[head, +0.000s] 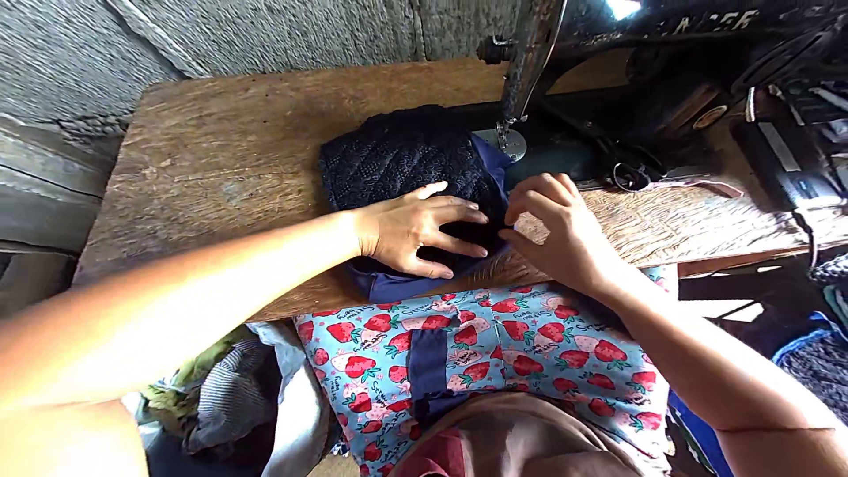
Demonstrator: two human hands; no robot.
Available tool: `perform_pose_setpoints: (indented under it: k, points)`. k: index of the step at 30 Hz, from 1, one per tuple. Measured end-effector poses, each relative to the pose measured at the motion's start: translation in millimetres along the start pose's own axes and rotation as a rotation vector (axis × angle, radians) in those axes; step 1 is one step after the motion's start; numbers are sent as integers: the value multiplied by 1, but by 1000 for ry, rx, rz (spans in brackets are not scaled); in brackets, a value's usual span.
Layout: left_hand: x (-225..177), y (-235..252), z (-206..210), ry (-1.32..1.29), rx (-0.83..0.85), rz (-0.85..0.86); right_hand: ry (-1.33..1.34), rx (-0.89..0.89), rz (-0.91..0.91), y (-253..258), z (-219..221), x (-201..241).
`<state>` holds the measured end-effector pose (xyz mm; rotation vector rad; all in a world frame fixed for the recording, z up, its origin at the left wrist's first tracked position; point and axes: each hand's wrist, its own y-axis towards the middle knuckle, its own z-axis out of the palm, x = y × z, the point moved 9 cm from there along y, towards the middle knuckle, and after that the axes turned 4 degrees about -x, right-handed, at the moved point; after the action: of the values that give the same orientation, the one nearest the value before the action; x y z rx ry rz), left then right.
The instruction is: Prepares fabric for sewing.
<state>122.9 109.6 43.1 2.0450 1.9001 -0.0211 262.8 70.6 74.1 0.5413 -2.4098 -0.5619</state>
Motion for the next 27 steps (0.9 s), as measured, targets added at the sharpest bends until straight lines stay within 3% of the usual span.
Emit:
perform_pose_setpoints:
  k: [5,13,21,27]
  points:
    - [26,-2,-5,86,-147,-383,-13,-117,-6,-15,-33,-21]
    - [63,30,-18,134,-181,-875,27,-185,44,-36,-49,-44]
    - [90,49,-25,116,-146,-1194,42,-257,43,-54,-72,-55]
    - [75,55,-18,120,-269,-1211,-55,-318,45,-53,-114,-70]
